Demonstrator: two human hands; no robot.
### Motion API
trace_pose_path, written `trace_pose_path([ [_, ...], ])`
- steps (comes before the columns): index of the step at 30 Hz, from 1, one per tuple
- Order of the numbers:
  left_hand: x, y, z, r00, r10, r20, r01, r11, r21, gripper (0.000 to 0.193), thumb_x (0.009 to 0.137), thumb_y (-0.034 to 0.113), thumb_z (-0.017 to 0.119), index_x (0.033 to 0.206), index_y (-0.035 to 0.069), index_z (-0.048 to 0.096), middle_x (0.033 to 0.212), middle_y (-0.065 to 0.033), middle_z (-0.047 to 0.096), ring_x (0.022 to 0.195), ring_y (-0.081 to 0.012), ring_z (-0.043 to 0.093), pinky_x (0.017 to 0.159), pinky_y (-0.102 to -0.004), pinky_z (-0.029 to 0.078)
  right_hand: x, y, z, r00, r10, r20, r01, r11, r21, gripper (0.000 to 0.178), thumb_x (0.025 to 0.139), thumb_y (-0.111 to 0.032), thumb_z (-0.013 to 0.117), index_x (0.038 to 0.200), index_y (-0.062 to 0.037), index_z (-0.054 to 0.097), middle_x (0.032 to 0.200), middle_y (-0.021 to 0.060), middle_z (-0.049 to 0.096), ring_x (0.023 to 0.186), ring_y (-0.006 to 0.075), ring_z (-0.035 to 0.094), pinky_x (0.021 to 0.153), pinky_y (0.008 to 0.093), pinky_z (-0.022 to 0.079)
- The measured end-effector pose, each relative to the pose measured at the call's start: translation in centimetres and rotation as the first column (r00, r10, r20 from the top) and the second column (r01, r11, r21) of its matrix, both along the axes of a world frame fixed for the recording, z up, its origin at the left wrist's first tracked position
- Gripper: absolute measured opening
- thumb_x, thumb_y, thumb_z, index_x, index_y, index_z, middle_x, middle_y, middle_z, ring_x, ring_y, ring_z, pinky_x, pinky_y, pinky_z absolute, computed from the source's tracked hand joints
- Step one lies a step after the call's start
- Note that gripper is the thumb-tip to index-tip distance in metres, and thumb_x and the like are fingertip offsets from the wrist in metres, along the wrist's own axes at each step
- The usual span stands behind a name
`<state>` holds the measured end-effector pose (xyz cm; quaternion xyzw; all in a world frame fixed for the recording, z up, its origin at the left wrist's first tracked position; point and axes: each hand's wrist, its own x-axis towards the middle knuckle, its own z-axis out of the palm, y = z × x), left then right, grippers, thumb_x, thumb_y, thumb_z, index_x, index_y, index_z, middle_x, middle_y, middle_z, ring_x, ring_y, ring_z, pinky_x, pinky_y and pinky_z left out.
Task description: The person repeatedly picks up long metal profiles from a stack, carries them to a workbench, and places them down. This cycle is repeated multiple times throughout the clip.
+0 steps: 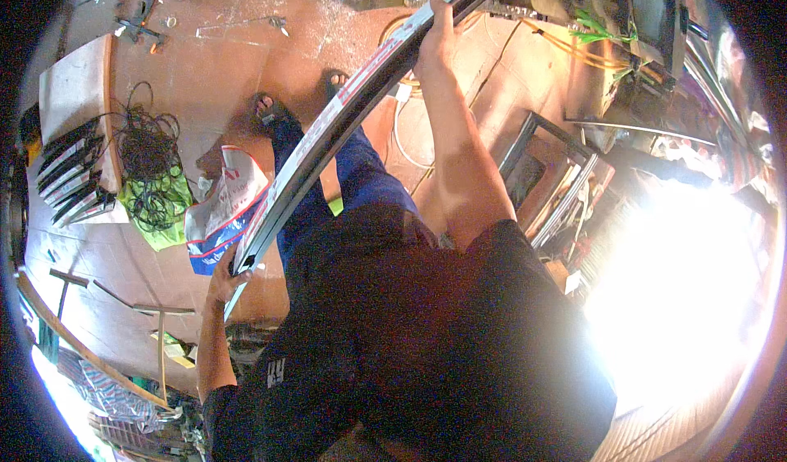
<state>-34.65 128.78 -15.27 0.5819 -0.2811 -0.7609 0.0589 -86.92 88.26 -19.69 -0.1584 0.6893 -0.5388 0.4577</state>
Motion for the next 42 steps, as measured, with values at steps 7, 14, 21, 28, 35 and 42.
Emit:
trace_pose_path([
  [7,-0.8,-1.2,4.3,0.99,-0.066,0.126,0.071,0.997,-0.035,0.117,0.067,0.071,0.085,0.147,-0.007,0.05,0.138,-0.0221,0.061,0.129,-0.0298,0.058,0.11,-0.0419,0.043,-0.3,0.4,1.0,0.999,-0.027,-0.029,0.027,1.0,-0.011,0.039,0.089,-0.038,0.069,0.106,-0.0056,0.058,0.082,0.0106,0.062,0.069,0.0252,0.066,0.062,0.0418,0.058],
  [14,-3.5,-3.6,2.1,0.988,-0.04,0.15,0.042,0.999,-0.009,0.111,0.07,0.061,0.089,0.145,-0.011,0.05,0.134,-0.0193,0.065,0.12,-0.026,0.063,0.105,-0.0384,0.049,-1.9,-2.7,1.4,0.999,-0.032,0.0,0.032,0.995,0.089,0.049,0.088,-0.047,0.067,0.108,-0.003,0.058,0.084,0.0127,0.063,0.072,0.0281,0.067,0.067,0.0437,0.058],
  [21,-3.7,-2.2,3.7,0.979,0.03,0.202,-0.019,0.998,-0.054,0.098,0.066,0.051,0.094,0.136,-0.007,0.059,0.117,-0.0158,0.071,0.1,-0.0224,0.068,0.092,-0.0384,0.054,-3.4,-1.8,0.6,0.994,0.033,0.104,-0.032,0.999,-0.018,0.038,0.087,-0.042,0.073,0.1,-0.009,0.059,0.082,0.0055,0.056,0.064,0.0204,0.059,0.056,0.038,0.052],
  [28,-3.5,-4.2,2.5,0.916,-0.247,0.316,0.332,0.909,-0.252,0.077,0.07,0.054,0.088,0.128,0.007,0.067,0.116,-0.0183,0.074,0.11,-0.0327,0.07,0.093,-0.0451,0.053,-6.4,-3.1,-2.5,0.753,0.307,0.583,-0.231,0.952,-0.204,0.044,0.098,-0.06,0.055,0.081,-0.0191,0.053,0.066,0.0005,0.052,0.058,0.0199,0.052,0.054,0.0382,0.046],
  [35,-3.5,-5.7,5.5,0.888,-0.289,0.358,0.354,0.926,-0.13,0.089,0.072,0.074,0.078,0.135,0.012,0.065,0.114,-0.0203,0.074,0.107,-0.0397,0.071,0.092,-0.0484,0.054,-4.9,-2.0,-0.3,0.984,0.08,0.158,-0.097,0.99,0.104,0.089,0.091,-0.066,0.063,0.149,-0.0012,0.04,0.128,0.0129,0.054,0.116,0.0298,0.057,0.101,0.0433,0.05],
  [42,-3.5,-5.6,5.4,0.915,-0.283,0.287,0.313,0.948,-0.064,0.083,0.072,0.075,0.077,0.132,0.018,0.067,0.104,-0.0186,0.076,0.099,-0.039,0.073,0.087,-0.0493,0.055,-2.1,-2.5,2.4,1.0,0.023,-0.017,-0.023,1.0,-0.003,0.063,0.095,-0.057,0.062,0.131,-0.0057,0.053,0.098,0.0119,0.06,0.075,0.0266,0.064,0.065,0.0414,0.056],
])
